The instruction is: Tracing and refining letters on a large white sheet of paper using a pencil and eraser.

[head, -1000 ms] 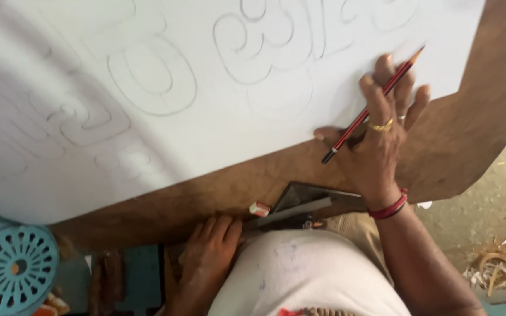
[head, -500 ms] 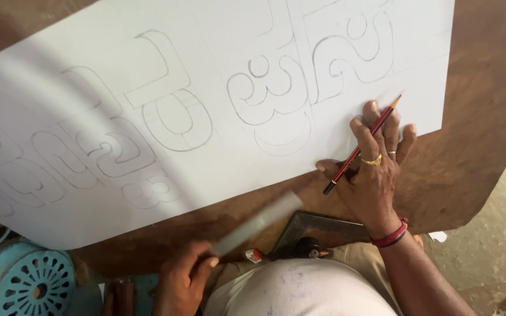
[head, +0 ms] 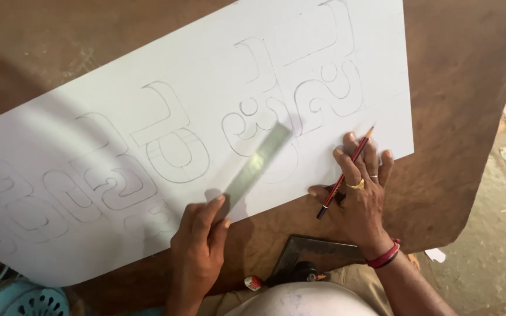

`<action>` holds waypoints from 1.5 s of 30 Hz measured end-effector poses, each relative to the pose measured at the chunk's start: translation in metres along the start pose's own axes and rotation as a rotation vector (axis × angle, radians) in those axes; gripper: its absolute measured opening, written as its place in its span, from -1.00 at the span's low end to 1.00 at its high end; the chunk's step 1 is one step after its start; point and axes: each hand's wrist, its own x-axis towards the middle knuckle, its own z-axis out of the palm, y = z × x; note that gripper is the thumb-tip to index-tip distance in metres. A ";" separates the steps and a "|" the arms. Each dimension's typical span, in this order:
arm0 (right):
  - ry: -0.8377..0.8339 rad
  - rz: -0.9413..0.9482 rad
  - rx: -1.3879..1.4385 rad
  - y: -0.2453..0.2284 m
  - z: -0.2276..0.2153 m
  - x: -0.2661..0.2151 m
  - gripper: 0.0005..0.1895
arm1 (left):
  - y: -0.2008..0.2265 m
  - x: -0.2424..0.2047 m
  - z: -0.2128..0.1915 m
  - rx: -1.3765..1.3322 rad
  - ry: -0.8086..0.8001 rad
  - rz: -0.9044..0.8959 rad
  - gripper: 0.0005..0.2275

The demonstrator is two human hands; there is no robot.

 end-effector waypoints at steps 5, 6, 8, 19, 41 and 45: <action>-0.015 0.005 0.018 -0.006 0.003 0.000 -0.25 | -0.020 0.016 0.005 -0.049 0.188 0.026 -0.64; -0.002 0.013 -0.003 -0.005 0.001 0.000 -0.24 | -0.028 0.019 0.009 -0.083 0.240 0.009 -0.66; -0.005 0.019 -0.025 -0.006 0.000 0.002 -0.24 | -0.031 0.020 -0.001 -0.094 0.263 -0.054 -0.66; 0.040 0.002 -0.056 0.008 -0.003 0.004 -0.24 | -0.028 -0.006 0.000 -0.090 0.239 -0.176 -0.62; 0.111 0.063 -0.073 0.013 -0.029 0.007 -0.27 | -0.020 0.015 0.008 0.096 0.175 -0.034 -0.62; 0.128 0.069 -0.044 0.022 -0.026 0.001 -0.30 | -0.012 0.004 0.019 0.114 -0.065 0.351 -0.72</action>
